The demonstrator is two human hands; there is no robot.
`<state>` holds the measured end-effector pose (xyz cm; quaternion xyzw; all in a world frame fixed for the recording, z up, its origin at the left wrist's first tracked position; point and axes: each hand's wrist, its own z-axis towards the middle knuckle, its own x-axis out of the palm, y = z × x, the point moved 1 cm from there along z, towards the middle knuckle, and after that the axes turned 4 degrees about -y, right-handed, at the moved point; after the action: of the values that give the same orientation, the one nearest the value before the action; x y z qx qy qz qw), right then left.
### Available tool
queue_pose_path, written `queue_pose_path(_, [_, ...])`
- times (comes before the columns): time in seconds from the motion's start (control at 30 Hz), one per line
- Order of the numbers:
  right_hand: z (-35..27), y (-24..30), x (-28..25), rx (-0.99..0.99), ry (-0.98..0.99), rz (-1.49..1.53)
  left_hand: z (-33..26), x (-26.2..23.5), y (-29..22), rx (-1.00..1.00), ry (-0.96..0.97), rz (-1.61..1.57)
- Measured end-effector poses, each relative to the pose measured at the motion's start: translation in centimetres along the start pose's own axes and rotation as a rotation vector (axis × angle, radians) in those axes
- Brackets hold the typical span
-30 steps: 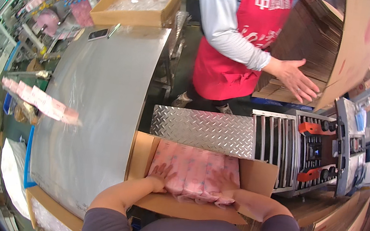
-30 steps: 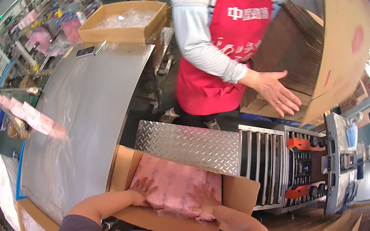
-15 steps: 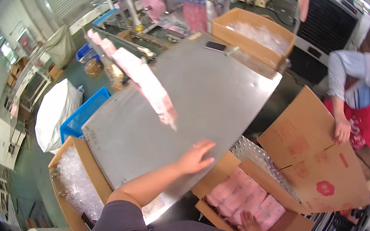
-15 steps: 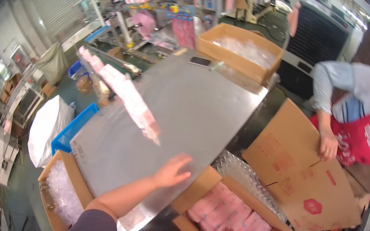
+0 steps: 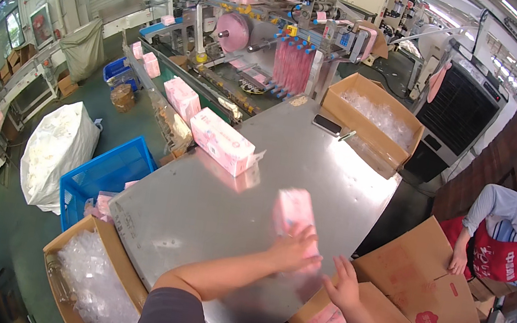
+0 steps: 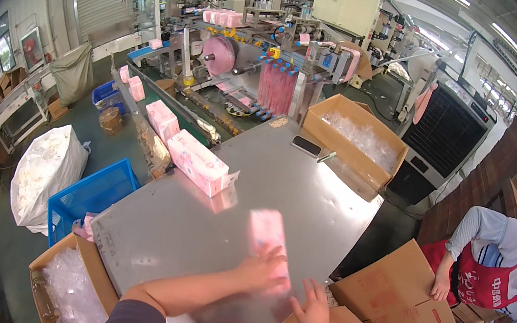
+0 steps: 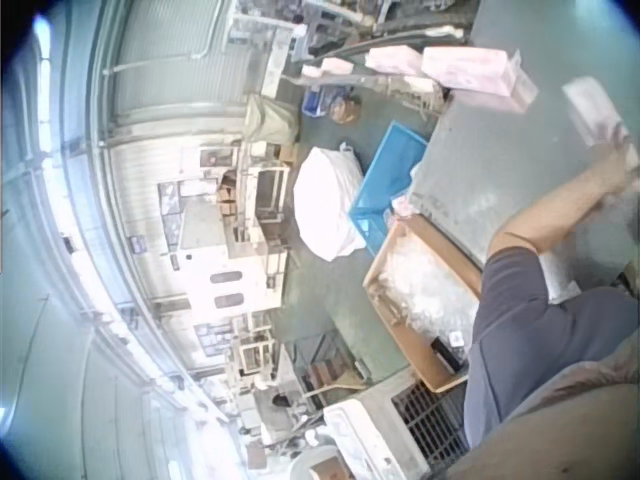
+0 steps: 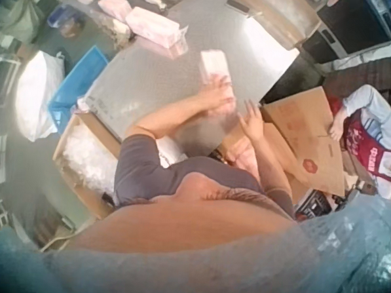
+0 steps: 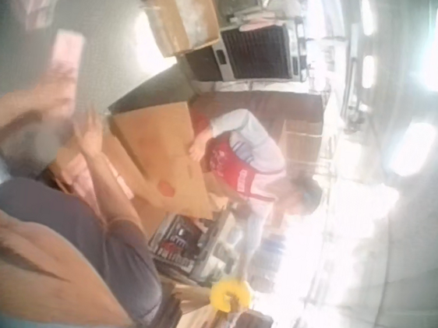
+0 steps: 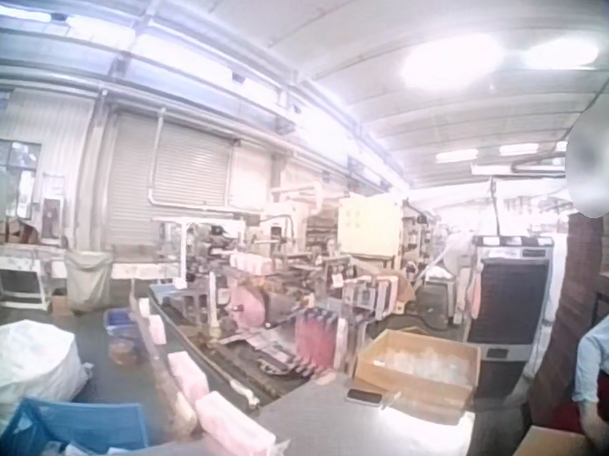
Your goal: The person places stacks of pink bags into cardboard boxes at a packaging station, then pushes the filled boxes onto a conveyor belt.
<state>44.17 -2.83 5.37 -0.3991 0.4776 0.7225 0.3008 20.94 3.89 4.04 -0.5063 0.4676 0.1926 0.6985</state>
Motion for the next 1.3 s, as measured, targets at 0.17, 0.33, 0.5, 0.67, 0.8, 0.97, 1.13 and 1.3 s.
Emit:
queue_pose_path(0.17, [5.8, 6.4, 4.4, 0.146, 0.302, -0.332, 5.9, -11.3, 8.8, -0.457, -0.43, 0.084])
queue_pose_path(0.33, [7.8, 6.5, 4.5, 0.134, 0.288, -0.31, 5.4, -13.6, 23.0, -0.681, -0.376, 0.227])
queue_pose_path(0.5, [9.8, 7.0, 4.8, 0.243, 0.329, -0.414, 0.2, -2.7, 12.5, 0.052, -0.295, 0.147])
queue_pose_path(0.67, [11.7, 8.1, 6.0, 0.248, 0.281, -0.404, 4.1, -11.0, 13.9, -0.351, -0.433, 0.215])
queue_pose_path(0.8, [12.4, 8.1, 6.3, 0.217, 0.265, -0.338, 4.4, -16.8, 24.5, -0.706, -0.465, 0.266])
queue_pose_path(0.97, [12.9, 7.9, 6.8, 0.147, 0.225, -0.306, -0.5, -4.9, 24.0, -0.083, -0.223, 0.523])
queue_pose_path(1.13, [12.9, 7.0, 6.5, 0.144, 0.163, -0.347, -5.9, -6.1, 7.5, -0.109, -0.096, 0.202])
queue_pose_path(1.3, [12.8, 6.7, 6.6, 0.143, 0.175, -0.358, -0.3, -11.8, 13.6, -0.412, -0.291, 0.187])
